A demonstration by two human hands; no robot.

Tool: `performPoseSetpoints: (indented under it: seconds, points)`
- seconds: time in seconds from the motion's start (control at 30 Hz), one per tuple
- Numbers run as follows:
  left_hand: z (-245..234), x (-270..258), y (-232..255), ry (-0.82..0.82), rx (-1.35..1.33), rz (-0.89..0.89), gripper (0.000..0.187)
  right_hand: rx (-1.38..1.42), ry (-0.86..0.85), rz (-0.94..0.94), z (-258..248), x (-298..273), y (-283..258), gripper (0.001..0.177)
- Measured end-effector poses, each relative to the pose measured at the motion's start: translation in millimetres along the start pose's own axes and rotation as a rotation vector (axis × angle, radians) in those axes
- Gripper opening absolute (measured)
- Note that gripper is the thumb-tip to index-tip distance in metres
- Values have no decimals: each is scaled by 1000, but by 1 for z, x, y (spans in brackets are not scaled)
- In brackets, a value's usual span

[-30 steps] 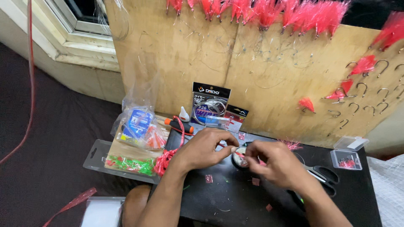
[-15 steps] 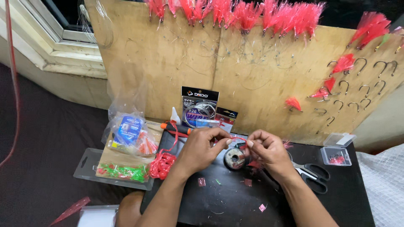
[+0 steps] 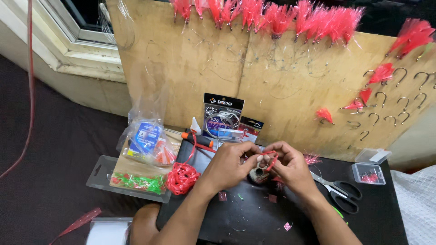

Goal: The person assembles a fishing lure by wrapping pink tinsel around a hook and securing it with wire. They use pliers to twist the wire and scissors to trim the excess material.

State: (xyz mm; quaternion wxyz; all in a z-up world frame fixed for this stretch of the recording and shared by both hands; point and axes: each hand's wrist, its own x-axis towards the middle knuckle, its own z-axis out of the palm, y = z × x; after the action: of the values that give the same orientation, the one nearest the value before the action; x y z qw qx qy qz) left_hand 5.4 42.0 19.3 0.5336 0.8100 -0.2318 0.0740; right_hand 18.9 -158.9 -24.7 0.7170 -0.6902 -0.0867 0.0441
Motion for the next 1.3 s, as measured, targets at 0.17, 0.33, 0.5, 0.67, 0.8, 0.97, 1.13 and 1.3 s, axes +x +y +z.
performPoseSetpoints:
  seconds: [0.17, 0.33, 0.5, 0.67, 0.8, 0.97, 1.13, 1.3]
  points:
    - [6, -4, 12, 2, 33, 67, 7, -335, -53, -26, -7, 1, 7, 21]
    - [7, -8, 23, -7, 68, 123, 7, -598, -192, -93, 3, 18, 18, 24]
    - [-4, -19, 31, -226, 213, 137, 14, -824, -401, -235, 50, 51, -30, 15]
    - [8, -30, 21, -555, 244, 95, 15, -1039, -576, -399, 104, 94, -19, 20]
    - [28, -35, -5, -771, 306, 29, 28, -1444, -671, -296, 159, 96, -12, 35]
    - [30, -40, -18, -830, 333, -39, 27, -1514, -560, -415, 173, 110, 26, 28]
    - [21, -33, -16, -829, 275, -28, 22, -1432, -560, -351, 172, 110, 6, 33]
    - [3, -26, -5, -847, 270, -99, 22, -1165, -424, -90, 170, 97, -44, 26]
